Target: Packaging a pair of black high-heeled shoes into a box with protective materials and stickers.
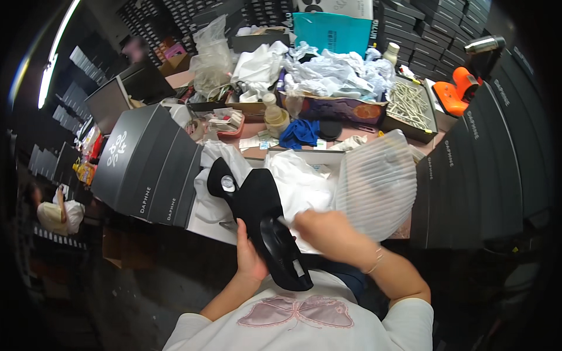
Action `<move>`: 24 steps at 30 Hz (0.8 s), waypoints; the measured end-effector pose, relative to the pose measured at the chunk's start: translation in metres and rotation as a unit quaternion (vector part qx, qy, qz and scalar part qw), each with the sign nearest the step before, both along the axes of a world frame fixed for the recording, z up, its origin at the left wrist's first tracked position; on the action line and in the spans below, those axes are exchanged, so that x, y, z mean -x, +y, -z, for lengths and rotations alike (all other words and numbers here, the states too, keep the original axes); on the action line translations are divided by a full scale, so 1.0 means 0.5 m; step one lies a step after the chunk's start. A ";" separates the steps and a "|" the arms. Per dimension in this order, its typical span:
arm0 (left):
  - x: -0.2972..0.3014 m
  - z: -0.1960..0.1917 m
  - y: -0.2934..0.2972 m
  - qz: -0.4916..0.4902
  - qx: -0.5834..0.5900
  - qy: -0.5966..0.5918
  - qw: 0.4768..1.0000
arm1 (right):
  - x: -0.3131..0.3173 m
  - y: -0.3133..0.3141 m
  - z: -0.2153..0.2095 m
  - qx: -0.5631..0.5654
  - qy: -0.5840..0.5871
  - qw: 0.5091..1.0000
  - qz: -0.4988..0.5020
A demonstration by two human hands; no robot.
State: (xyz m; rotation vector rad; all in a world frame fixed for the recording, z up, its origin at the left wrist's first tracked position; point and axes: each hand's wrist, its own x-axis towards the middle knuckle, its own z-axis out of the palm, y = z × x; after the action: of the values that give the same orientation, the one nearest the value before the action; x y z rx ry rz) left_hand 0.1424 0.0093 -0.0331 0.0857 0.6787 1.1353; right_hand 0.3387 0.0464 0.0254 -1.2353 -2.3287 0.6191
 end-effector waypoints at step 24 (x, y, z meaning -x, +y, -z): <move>0.031 -0.014 -0.033 0.072 0.038 -0.085 0.993 | -0.030 0.084 0.098 -0.008 0.128 0.980 0.155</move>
State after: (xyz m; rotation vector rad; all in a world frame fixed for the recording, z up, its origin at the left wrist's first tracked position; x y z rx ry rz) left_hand 0.1269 -0.0074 -0.0258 -0.0273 0.5539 0.9659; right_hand 0.3535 0.0882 -0.0234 -1.3859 -1.8794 0.6087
